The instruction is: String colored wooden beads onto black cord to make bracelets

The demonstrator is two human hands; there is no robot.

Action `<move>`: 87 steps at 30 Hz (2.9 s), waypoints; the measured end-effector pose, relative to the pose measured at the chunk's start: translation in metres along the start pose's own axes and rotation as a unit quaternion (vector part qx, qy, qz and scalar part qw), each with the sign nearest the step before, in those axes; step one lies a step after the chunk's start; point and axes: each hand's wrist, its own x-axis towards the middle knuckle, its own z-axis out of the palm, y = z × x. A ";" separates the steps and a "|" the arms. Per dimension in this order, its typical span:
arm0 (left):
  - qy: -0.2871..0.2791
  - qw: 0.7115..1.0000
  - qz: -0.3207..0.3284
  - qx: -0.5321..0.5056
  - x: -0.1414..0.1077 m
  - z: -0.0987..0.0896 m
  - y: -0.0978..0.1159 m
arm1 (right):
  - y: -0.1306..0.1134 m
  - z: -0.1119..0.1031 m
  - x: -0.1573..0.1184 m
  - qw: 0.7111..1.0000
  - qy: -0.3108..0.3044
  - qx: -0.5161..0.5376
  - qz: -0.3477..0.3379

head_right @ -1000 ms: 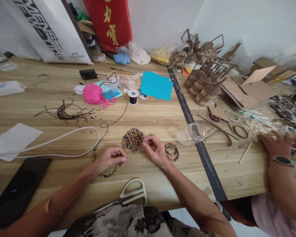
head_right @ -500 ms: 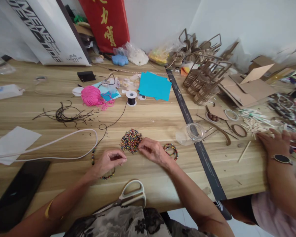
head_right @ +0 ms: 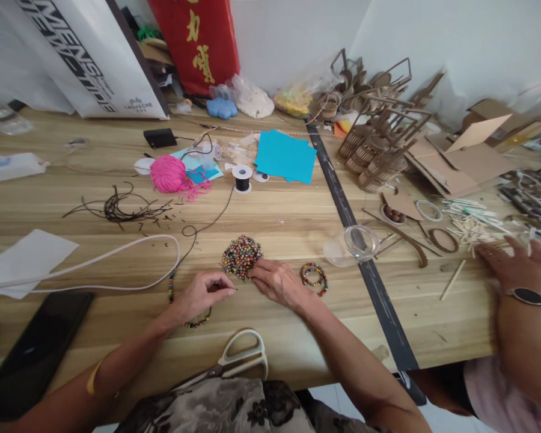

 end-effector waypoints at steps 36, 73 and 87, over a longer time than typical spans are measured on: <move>-0.036 0.997 0.005 -0.067 0.000 -0.006 -0.011 | -0.027 0.034 0.001 0.914 0.068 0.371 0.149; -0.031 0.999 0.025 -0.027 -0.002 -0.003 -0.010 | -0.026 0.034 0.000 0.892 0.053 0.423 0.151; -0.036 0.999 0.021 -0.019 -0.002 -0.003 -0.010 | -0.026 0.033 0.001 0.912 0.054 0.383 0.139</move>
